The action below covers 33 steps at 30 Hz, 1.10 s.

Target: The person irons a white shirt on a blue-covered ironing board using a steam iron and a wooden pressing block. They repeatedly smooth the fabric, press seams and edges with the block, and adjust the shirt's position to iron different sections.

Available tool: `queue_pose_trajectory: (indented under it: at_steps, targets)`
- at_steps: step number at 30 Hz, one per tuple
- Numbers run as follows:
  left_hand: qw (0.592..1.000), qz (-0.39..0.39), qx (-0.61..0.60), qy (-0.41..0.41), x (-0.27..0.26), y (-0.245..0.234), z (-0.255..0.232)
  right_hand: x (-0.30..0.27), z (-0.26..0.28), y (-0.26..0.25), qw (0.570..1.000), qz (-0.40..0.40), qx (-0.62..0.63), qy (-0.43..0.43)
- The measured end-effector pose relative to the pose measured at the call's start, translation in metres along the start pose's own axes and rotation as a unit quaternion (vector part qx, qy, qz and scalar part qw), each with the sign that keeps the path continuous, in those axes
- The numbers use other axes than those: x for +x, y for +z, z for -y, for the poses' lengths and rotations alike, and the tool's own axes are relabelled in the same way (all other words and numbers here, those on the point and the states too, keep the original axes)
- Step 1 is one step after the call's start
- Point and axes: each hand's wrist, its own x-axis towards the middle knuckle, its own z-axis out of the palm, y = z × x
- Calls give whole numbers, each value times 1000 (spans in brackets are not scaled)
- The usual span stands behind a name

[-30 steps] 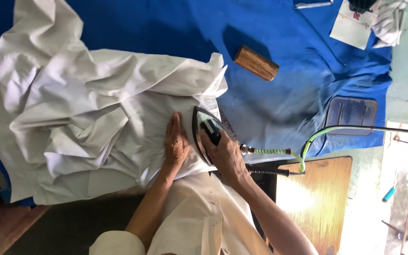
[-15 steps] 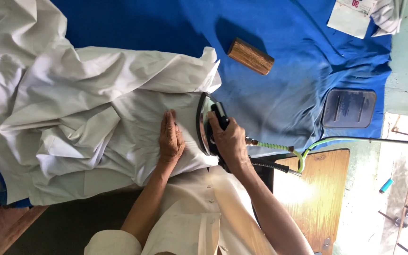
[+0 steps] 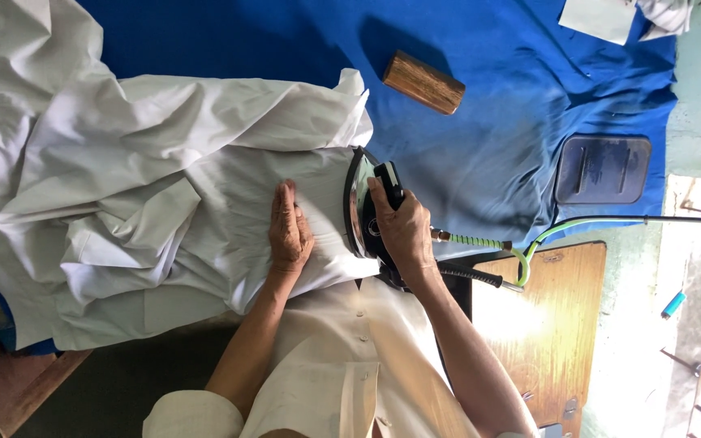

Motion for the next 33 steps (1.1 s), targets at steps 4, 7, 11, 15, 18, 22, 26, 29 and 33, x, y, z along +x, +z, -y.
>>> queue_pose_trajectory:
  at_steps: [4, 7, 11, 15, 18, 22, 26, 29, 33]
  targets:
    - [1000, -4, -4, -2, 0, 2, 2, 5, -6, 0, 1000, 6, 7, -13]
    - [1000, -8, 1, -1, 0, 2, 1, 10, -12, 1, 1000, 8, 14, -24]
    - [1000, -12, 3, 1, -1, 4, 1, 22, -35, 14, 997, 40, -24, -65]
    - [1000, -5, 10, -1, -1, 4, 4, -9, -7, 6, 989, 111, -79, -64]
    - [1000, -3, 14, 1, -1, 3, 3, -8, -5, 2, 980, 149, -92, -91]
    - [1000, -5, -1, 3, -3, 0, 3, 2, -13, 12, 984, 129, -89, -86]
    - [1000, -1, 0, -4, -5, 0, 4, 16, -29, 18, 990, 93, -69, -81]
    - [1000, -7, 1, 1, -5, 2, 4, 13, -27, 17, 992, 75, -75, -70]
    - [1000, -10, 2, 8, -2, 1, 2, 12, -27, 14, 995, 54, -50, -74]
